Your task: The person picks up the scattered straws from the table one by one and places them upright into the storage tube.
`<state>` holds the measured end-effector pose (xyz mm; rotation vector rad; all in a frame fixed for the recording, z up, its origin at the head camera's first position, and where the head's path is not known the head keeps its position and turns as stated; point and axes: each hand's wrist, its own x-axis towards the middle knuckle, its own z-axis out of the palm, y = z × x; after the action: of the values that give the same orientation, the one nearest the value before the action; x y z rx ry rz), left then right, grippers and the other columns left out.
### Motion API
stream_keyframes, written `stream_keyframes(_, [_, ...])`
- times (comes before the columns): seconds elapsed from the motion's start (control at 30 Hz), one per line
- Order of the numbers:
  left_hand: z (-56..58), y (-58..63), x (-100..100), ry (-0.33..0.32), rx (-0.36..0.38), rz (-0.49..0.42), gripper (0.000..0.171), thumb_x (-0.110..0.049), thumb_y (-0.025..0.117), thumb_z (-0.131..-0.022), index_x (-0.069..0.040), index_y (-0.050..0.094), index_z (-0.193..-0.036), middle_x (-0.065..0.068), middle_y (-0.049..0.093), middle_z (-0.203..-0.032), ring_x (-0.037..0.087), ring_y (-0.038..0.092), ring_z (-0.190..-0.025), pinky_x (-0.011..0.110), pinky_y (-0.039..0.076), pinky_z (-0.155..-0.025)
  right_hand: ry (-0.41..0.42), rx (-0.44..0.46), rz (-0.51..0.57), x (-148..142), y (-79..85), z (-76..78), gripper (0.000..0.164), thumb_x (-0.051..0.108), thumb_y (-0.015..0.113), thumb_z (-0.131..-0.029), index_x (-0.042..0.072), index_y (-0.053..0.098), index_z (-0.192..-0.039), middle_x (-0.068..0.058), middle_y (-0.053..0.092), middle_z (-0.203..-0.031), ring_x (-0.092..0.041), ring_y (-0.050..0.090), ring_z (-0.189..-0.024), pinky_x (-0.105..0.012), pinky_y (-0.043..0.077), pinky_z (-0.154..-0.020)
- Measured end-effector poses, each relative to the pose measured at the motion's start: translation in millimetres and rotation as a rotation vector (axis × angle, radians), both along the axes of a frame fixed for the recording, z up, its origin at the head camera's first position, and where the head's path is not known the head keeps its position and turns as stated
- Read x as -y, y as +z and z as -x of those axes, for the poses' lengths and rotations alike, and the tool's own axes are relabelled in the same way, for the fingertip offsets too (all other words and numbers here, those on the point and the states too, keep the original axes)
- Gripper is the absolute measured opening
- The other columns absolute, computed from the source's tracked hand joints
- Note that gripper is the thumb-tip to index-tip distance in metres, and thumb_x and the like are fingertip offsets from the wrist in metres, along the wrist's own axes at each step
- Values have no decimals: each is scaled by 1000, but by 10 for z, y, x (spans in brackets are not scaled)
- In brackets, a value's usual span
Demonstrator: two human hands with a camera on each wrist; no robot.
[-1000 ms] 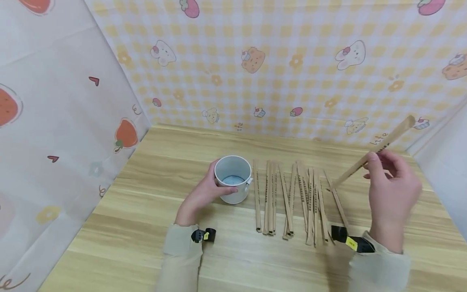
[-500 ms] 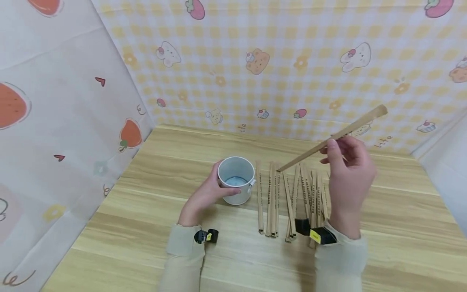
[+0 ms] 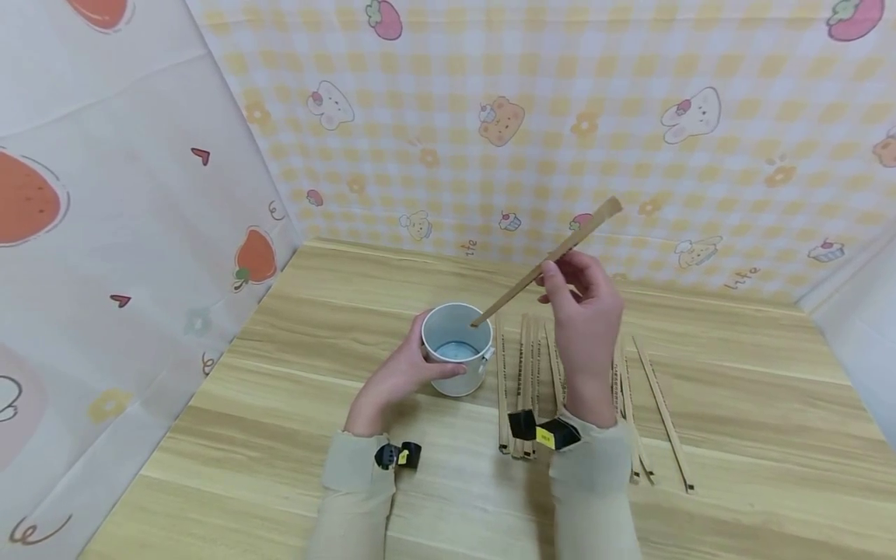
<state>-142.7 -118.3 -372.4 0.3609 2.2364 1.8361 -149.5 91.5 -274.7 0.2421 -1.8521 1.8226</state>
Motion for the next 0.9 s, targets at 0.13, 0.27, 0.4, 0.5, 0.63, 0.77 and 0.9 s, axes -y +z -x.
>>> stream_keyframes(0.13, [33, -119, -13, 1, -13, -1, 93, -19, 79, -67, -19, 18, -137, 9, 34, -131, 32, 32, -122, 48, 30, -96, 25, 25, -38, 63, -134, 85, 21, 15, 61, -85, 0, 61, -100, -10, 61, -87, -25, 58, -76, -25, 50, -59])
stream_keyframes(0.27, [91, -264, -9, 18, -40, 17, 92, -26, 80, -64, -27, 21, -135, 0, 37, -128, 24, 37, -118, 45, 33, -95, 44, 13, -108, 127, -297, 202, 23, 21, 62, -84, 5, 63, -101, -5, 62, -87, -18, 59, -75, -25, 51, -59])
stream_keyframes(0.4, [119, -312, 17, 36, -64, 35, 93, -29, 80, -64, -29, 21, -135, -1, 38, -128, 21, 38, -116, 46, 34, -95, 51, -2, -239, 242, -417, 278, 27, 29, 61, -84, 10, 64, -101, 0, 64, -88, -11, 59, -75, -27, 51, -62])
stream_keyframes(0.5, [122, -303, 43, 49, -59, 51, 93, -31, 80, -64, -30, 20, -135, 1, 38, -128, 23, 38, -117, 44, 36, -93, 67, 8, -341, 339, -485, 311, 28, 33, 60, -85, 11, 65, -102, 1, 65, -90, -9, 58, -77, -27, 50, -66])
stream_keyframes(0.63, [118, -279, 50, 52, -44, 57, 93, -31, 80, -64, -30, 19, -135, 2, 38, -129, 27, 38, -118, 41, 38, -90, 88, 64, -445, 418, -569, 355, 27, 32, 60, -85, 12, 64, -102, 2, 64, -90, -9, 57, -77, -26, 49, -67])
stream_keyframes(0.77, [115, -276, 52, 50, -32, 51, 93, -31, 80, -64, -31, 19, -135, 3, 38, -129, 27, 39, -117, 39, 39, -90, 98, 115, -536, 463, -643, 387, 25, 29, 61, -84, 12, 64, -103, 3, 64, -90, -10, 57, -78, -26, 48, -68])
stream_keyframes(0.9, [116, -281, 53, 44, -34, 45, 93, -32, 79, -64, -30, 18, -135, 5, 37, -130, 28, 39, -117, 40, 39, -90, 110, 143, -583, 485, -692, 400, 23, 28, 62, -84, 13, 65, -101, 4, 64, -89, -11, 57, -82, -31, 48, -74])
